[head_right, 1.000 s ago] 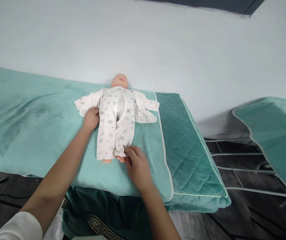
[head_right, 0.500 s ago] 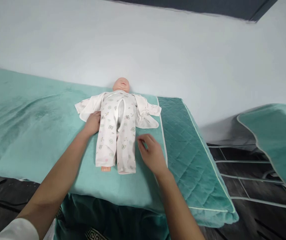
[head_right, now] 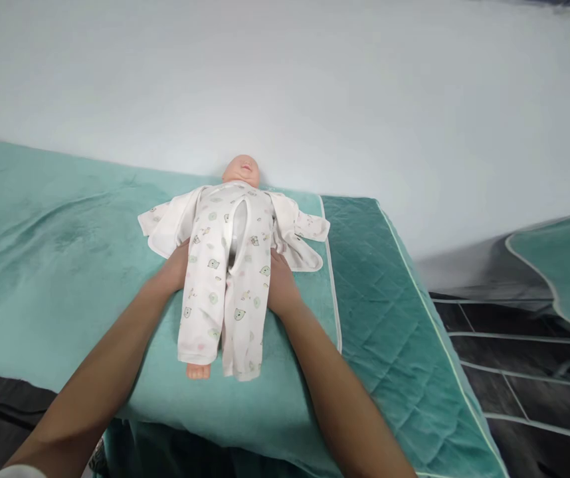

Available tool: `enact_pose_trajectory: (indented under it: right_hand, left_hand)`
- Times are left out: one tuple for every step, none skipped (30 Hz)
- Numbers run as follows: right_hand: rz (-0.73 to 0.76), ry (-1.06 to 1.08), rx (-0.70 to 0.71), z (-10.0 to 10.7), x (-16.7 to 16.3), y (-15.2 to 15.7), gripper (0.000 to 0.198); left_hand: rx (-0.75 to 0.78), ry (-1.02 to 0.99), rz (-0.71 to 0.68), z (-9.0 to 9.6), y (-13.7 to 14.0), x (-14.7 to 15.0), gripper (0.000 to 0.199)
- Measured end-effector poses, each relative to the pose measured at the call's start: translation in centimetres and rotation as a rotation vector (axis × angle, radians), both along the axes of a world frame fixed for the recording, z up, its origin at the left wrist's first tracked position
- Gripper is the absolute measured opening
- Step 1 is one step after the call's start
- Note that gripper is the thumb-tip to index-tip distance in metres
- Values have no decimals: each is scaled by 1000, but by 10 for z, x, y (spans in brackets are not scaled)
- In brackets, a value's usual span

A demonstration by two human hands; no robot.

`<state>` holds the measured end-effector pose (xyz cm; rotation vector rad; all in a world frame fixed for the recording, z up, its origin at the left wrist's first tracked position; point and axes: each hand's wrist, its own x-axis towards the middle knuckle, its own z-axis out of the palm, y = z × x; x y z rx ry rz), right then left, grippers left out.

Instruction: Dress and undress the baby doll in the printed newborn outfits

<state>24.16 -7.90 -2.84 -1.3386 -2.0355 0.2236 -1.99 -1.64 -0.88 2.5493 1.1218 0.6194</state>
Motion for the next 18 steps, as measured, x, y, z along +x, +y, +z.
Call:
enact_pose_trajectory:
  right_hand:
    - [-10,9,-13,1,-1,1,42]
    - [-15,14,-22,3,-2,2,40]
    - [-10,16,-31,5,-3,2,37]
    - [8,23,-42,7,-2,2,32]
    - [39,38,-57,8,-1,1,28]
    - [82,63,-77,9,1,-1,25]
    - [129,94,-98,10,3,-3,23]
    - [173,122,-117,10,5,-5,22]
    - [210,137,-129,10,7,-7,22]
    - [232,135,-131,9,8,-8,22]
    - [239,116,-127,9,8,-9,22]
    - [238,90,-119,8,9,-9,24]
    - [231,65,-111,7,8,-8,26]
    - [224,47,-104,6,8,-8,28]
    - [216,40,-98,5,8,-7,30]
    - [208,45,-91,4,8,-6,32]
    - [201,54,-84,4,9,-6,34]
    - [197,61,-78,3,9,-6,34]
  left_hand:
    - [-7,-4,6,0,0,0,35]
    - [-11,-8,11,-1,0,0,35]
    - [-14,-11,14,-1,0,0,36]
    - [-18,-13,15,-1,0,0,37]
    - [-21,-16,16,-2,0,0,37]
    - [-25,-19,21,-2,-1,0,38]
    - [-31,-25,33,-1,-2,0,39]
    - [-38,-36,52,-1,-3,0,40]
    - [-46,-52,73,0,-5,0,41]
    - [-52,-71,94,1,-6,0,42]
    - [-56,-88,113,1,-6,0,43]
    - [-57,-102,130,1,-7,0,41]
    - [-54,-109,146,1,-7,0,39]
    - [-46,-112,165,0,-7,0,36]
    - [-33,-111,184,0,-8,0,33]
    - [-16,-108,201,0,-8,0,31]
    - [4,-102,210,-1,-10,-1,30]
    - [25,-95,214,-1,-13,-2,28]
